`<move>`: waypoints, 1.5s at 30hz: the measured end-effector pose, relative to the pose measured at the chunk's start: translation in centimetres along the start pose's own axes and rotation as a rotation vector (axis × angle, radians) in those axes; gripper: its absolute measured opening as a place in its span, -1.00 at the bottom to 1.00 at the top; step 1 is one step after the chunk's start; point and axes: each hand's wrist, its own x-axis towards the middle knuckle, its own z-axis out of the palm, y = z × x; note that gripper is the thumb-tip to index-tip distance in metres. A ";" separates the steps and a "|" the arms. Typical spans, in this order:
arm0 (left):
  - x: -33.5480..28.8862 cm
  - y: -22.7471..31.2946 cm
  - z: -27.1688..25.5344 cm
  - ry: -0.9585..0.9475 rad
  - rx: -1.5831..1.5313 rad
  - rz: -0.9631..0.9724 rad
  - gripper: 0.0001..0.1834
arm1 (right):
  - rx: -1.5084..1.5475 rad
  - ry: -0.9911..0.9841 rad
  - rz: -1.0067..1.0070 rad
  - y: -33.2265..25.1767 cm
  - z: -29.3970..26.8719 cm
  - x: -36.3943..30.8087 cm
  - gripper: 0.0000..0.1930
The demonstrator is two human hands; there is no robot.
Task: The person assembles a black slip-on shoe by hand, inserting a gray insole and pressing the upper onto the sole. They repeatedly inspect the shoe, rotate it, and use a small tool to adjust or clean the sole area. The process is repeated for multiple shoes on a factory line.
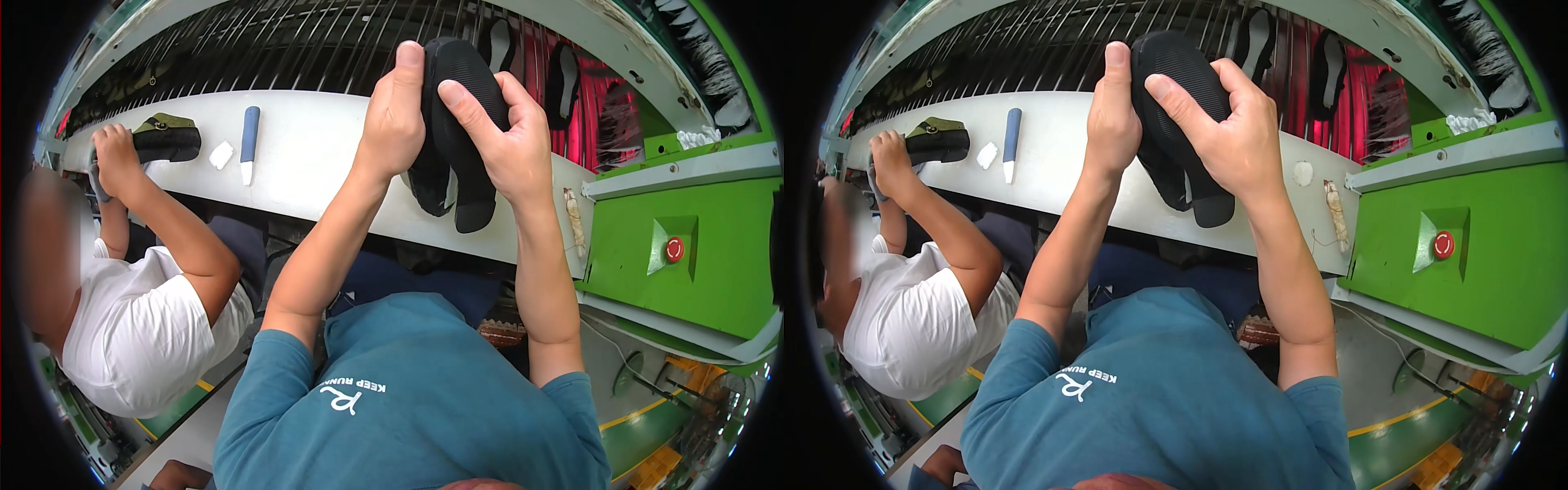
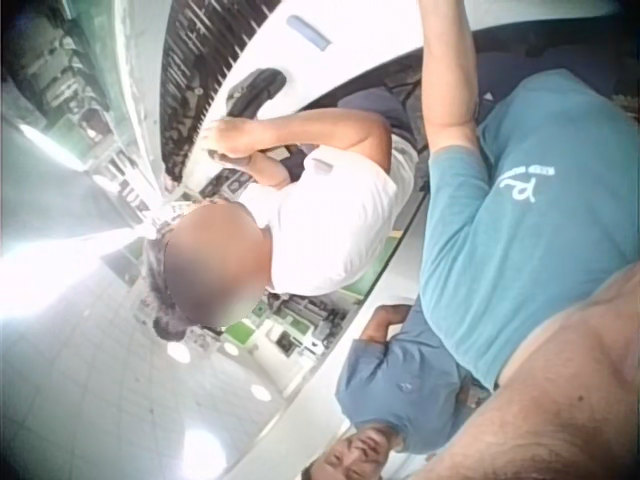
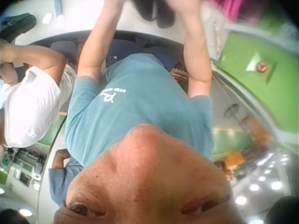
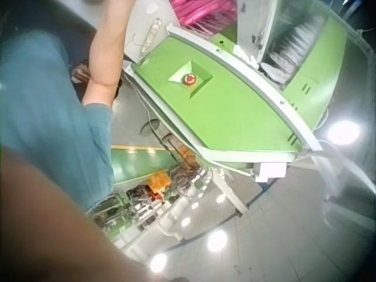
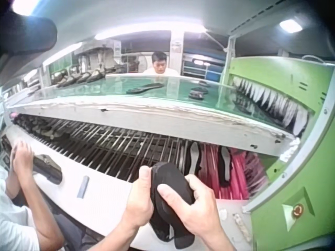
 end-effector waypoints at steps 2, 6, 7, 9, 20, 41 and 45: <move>-0.2 -0.4 0.1 0.003 0.107 0.119 -0.36 | -0.021 -0.024 -0.019 0.1 -0.4 -0.1 -0.55; -1.7 0.9 -0.2 0.030 0.147 0.118 -0.49 | -0.032 -0.088 -0.023 -0.7 -0.2 -1.4 -0.59; -2.2 1.2 -0.8 0.003 0.159 0.103 -0.44 | -0.016 -0.086 -0.032 -1.4 0.1 -1.9 -0.59; -3.4 2.0 -1.4 -0.005 0.120 0.110 -0.37 | -0.074 -0.116 -0.014 -2.3 0.5 -3.0 -0.59; -10.4 5.1 -5.2 0.154 0.113 0.116 -0.25 | -0.046 -0.146 -0.351 0.4 3.0 -7.4 -0.74; -10.7 6.6 -4.2 0.049 0.210 0.187 -0.58 | -0.026 -0.225 -0.164 -0.9 1.9 -8.2 -0.67; -10.3 7.1 -4.0 -0.019 0.266 0.177 -0.68 | 0.061 -0.368 -0.023 -1.4 0.4 -7.4 -0.66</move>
